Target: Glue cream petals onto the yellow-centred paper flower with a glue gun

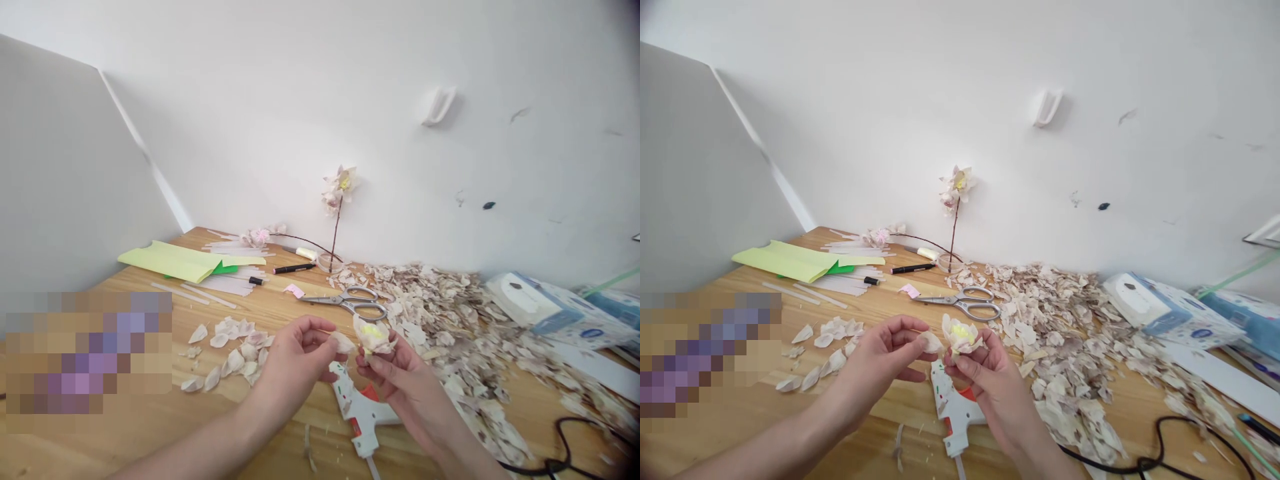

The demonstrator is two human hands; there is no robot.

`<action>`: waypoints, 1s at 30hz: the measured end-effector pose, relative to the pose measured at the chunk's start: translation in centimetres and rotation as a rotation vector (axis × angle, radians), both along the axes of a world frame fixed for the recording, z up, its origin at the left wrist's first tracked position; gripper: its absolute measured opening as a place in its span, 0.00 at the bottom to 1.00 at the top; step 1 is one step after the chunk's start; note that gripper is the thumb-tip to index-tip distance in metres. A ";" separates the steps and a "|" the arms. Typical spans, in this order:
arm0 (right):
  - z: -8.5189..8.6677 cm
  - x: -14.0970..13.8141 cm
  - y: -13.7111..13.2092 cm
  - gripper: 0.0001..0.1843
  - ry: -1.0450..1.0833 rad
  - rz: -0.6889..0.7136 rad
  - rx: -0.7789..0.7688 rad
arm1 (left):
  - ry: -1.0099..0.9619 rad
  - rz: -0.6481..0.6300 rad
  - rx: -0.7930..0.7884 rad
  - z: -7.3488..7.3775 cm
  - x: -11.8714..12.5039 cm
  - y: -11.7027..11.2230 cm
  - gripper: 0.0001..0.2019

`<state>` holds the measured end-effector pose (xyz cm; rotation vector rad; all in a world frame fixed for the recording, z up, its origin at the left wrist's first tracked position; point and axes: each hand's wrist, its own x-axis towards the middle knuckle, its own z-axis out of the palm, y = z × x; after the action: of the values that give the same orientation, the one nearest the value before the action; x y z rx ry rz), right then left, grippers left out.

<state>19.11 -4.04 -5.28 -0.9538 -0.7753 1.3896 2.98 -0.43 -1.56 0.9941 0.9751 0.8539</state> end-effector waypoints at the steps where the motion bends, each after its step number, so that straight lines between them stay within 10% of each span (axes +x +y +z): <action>1: 0.0 -0.1 0.0 0.15 0.010 0.006 0.001 | 0.001 -0.002 -0.001 0.0 0.0 0.0 0.07; 30: -0.7 -1.0 -0.8 0.18 -0.400 -0.323 0.217 | 0.049 -0.017 0.013 0.0 0.2 -0.3 0.11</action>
<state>18.06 -4.85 -5.99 -1.1430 -0.9958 0.8256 3.16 -0.69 -1.57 1.0380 1.0024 0.8256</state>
